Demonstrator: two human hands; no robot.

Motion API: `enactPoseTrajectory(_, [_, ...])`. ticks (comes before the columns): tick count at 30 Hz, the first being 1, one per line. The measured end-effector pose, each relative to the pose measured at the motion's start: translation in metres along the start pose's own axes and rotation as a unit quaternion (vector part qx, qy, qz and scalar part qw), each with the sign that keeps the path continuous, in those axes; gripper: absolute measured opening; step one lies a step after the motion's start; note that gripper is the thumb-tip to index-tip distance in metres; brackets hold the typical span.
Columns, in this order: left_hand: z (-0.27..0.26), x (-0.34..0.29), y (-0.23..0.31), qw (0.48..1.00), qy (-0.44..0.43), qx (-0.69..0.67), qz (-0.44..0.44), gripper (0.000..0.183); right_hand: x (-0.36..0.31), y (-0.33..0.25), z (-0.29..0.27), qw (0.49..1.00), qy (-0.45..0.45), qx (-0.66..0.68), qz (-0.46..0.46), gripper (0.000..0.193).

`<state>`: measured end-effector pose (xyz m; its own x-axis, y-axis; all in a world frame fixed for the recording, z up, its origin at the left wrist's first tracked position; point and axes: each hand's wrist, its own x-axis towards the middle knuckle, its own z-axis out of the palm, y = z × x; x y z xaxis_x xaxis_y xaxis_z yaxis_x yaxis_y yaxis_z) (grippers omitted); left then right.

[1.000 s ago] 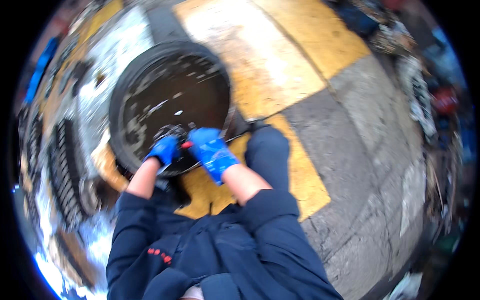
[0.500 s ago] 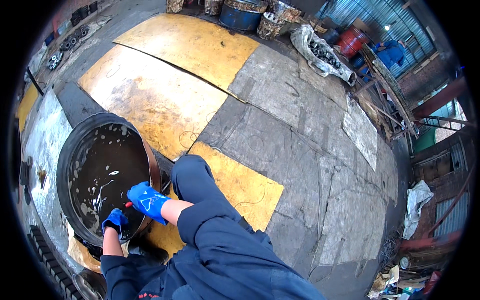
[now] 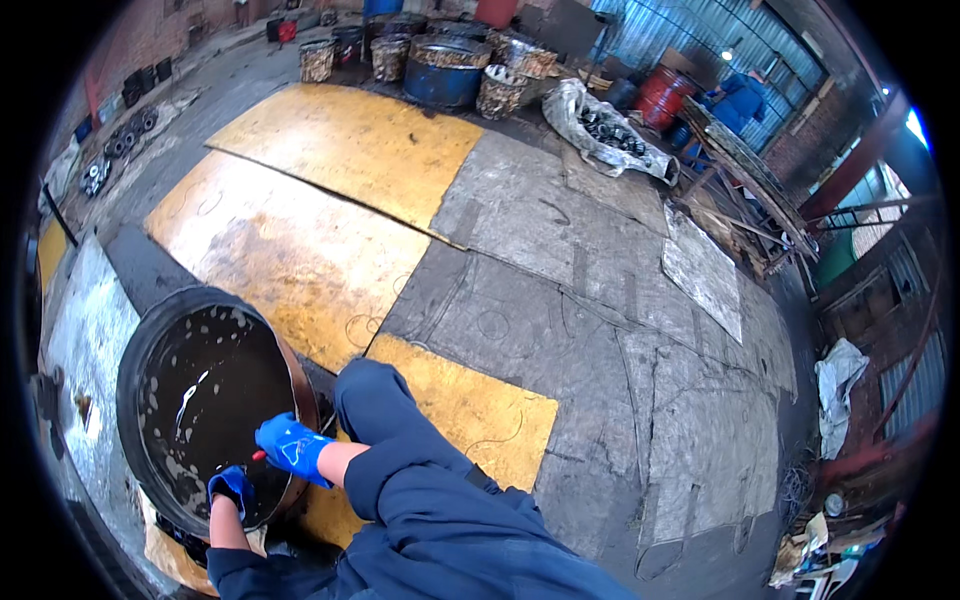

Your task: The person cleans a small circular mechanical component using a brush and a bucket of liquid. The person repeatedly dips the brush into the bucket and scrubs the part, turning it over several times to reach all sides before placing it onto a piece of cardboard.

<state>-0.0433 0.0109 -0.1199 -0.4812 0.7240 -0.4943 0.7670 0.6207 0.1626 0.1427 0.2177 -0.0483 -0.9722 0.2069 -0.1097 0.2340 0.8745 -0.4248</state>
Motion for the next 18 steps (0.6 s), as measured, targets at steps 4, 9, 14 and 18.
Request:
enactPoseTrajectory(4, [-0.017,-0.011,0.022,0.993,-0.095,-0.042,-0.064,0.035,0.0,0.004,0.0,0.999,-0.044,0.007,0.019,0.032])
enactPoseTrajectory(9, [-0.032,-0.039,0.029,0.992,-0.091,-0.065,-0.05,0.051,0.009,0.003,-0.004,0.999,-0.031,0.012,0.007,0.028])
enactPoseTrajectory(14, [-0.033,-0.051,0.032,0.979,0.012,-0.196,-0.058,0.023,0.011,0.004,-0.002,1.0,-0.023,0.012,0.015,0.025])
enactPoseTrajectory(18, [-0.048,-0.083,0.034,0.914,0.144,-0.368,-0.089,0.015,-0.004,0.003,0.007,0.997,0.039,0.06,-0.013,0.027])
